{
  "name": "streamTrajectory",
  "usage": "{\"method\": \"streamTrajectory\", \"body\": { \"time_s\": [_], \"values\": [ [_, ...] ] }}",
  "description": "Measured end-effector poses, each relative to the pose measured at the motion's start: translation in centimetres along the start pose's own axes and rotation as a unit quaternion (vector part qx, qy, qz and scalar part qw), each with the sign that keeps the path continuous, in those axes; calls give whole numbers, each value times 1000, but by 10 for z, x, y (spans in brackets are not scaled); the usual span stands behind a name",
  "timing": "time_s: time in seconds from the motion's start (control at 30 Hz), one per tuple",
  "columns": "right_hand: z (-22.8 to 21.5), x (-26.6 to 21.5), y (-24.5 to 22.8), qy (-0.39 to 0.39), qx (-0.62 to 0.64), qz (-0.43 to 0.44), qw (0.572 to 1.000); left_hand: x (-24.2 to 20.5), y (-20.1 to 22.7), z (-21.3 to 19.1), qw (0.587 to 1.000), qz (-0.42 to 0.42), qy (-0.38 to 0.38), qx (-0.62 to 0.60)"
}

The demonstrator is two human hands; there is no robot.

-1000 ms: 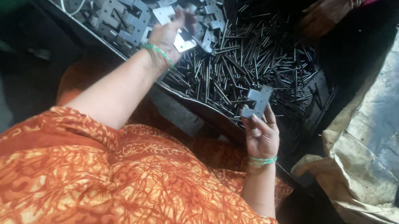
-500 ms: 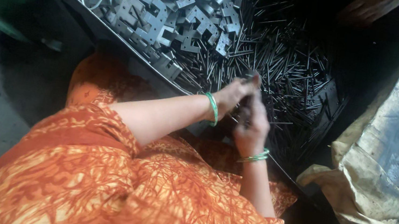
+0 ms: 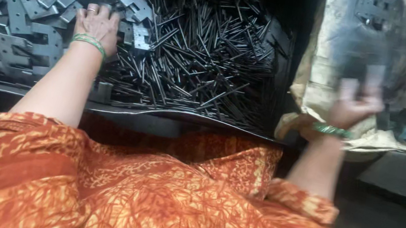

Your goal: The person sorts small metal parts from a mixed bin, separating flat L-shaped brackets from long pins by hand. The person repeatedly picks up handfuls of parts, inspects them, and places the sorted pieces into separate piles within the same bin.

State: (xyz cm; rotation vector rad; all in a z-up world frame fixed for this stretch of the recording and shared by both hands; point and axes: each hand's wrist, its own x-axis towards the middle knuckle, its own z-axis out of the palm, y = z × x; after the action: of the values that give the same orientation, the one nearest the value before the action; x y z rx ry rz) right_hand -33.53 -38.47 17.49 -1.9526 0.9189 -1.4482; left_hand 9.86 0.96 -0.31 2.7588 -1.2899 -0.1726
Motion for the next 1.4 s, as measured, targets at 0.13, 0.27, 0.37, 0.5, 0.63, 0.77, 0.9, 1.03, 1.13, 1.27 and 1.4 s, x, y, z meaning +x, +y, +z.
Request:
{"method": "streamTrajectory", "body": {
  "time_s": [0.13, 0.27, 0.37, 0.5, 0.63, 0.77, 0.9, 1.03, 1.13, 1.27, 1.4],
  "values": [
    [-58, 61, 64, -109, -476, -186, 853, 0, 4, -15, 998, -38, -42, 21],
    [-32, 54, 67, -186, -496, -215, 820, -15, -2, -12, 998, 22, -9, 64],
    [59, 30, 23, -243, -422, -351, 800, -31, -8, -8, 998, 34, -52, -2],
    [229, -53, -54, -390, -212, -417, 793, -57, -20, -31, 980, -39, 18, -193],
    [362, -140, -98, -528, -125, -351, 763, -100, -36, -74, 497, -81, -7, -864],
    [421, -175, -90, -587, -190, -354, 703, -141, -57, -105, 289, -25, 46, -956],
    [426, -175, -48, -513, -99, -335, 784, -133, -51, -105, 426, -83, -43, -900],
    [400, -145, -38, -411, -64, -65, 907, -80, 23, -59, 930, 10, -4, -367],
    [335, -110, -51, -377, -33, -132, 916, -59, 77, -11, 966, 16, -141, -215],
    [227, -104, -71, -426, -14, -69, 902, -52, 106, 20, 979, 73, -127, -140],
    [141, -125, -85, -420, -44, -86, 902, -57, 111, 6, 977, 168, -128, -39]
  ]
}}
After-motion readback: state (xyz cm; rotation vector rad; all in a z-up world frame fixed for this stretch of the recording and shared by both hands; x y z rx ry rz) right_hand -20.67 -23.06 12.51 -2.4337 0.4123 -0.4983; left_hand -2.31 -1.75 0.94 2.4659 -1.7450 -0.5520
